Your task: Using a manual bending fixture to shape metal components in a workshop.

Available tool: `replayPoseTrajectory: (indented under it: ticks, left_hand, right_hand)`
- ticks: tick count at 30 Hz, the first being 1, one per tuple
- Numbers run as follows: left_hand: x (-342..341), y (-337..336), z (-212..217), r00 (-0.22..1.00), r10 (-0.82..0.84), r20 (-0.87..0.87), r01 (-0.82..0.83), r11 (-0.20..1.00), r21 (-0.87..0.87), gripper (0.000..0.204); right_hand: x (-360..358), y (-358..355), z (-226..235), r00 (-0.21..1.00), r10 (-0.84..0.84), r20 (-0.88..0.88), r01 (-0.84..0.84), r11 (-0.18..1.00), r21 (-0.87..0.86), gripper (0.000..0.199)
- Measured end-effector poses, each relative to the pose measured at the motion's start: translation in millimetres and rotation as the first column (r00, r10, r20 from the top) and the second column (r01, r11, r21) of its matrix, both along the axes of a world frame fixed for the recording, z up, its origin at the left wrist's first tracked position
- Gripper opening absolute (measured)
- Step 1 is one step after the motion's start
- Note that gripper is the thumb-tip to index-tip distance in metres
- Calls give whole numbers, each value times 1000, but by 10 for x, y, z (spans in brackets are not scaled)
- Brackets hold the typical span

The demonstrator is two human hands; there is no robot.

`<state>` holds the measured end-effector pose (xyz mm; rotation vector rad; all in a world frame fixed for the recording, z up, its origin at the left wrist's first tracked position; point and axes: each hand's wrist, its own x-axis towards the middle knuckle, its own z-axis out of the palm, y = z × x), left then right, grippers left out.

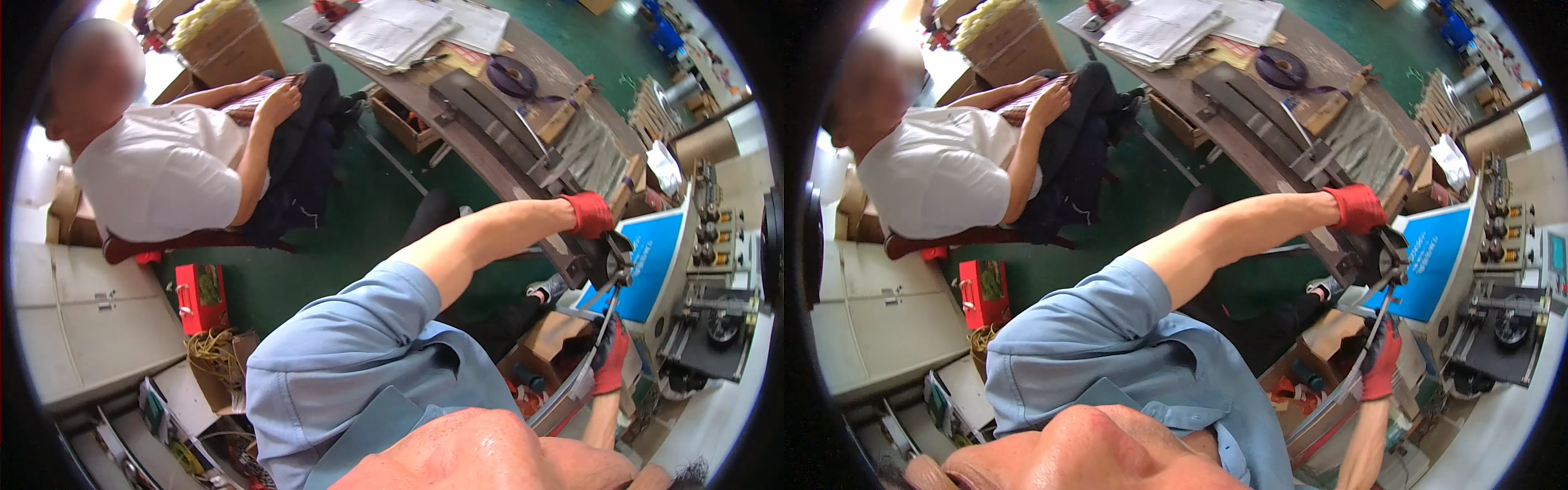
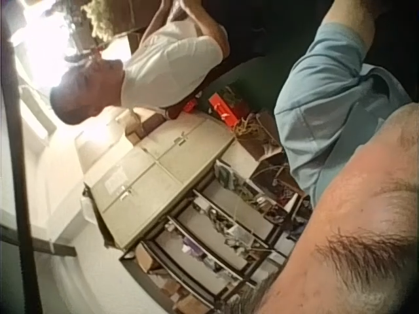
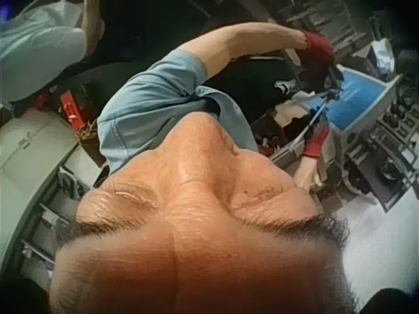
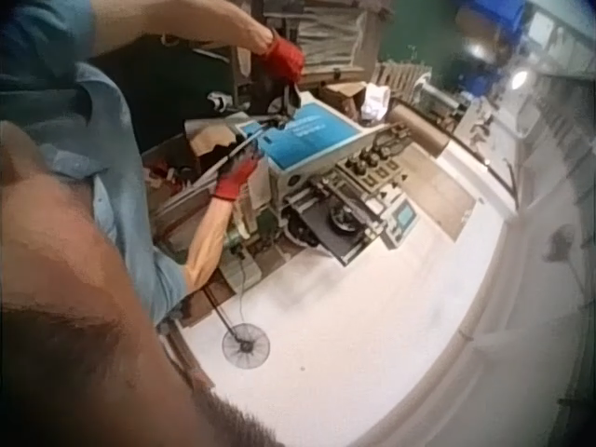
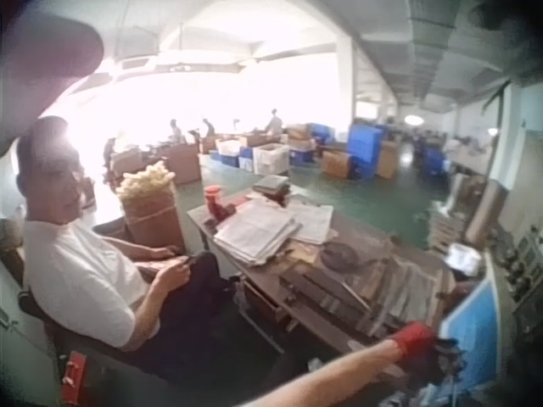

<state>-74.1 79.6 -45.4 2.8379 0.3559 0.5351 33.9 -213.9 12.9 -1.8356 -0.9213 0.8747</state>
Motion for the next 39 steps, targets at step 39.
replayPoseTrajectory:
  ticks: [39]
  left_hand:
    - [4, 393, 329, 878, -401, -259, 307, 890, -337, 26]
  right_hand:
    - [-909, 1601, -550, 769, -353, -533, 480, 869, 117, 47]
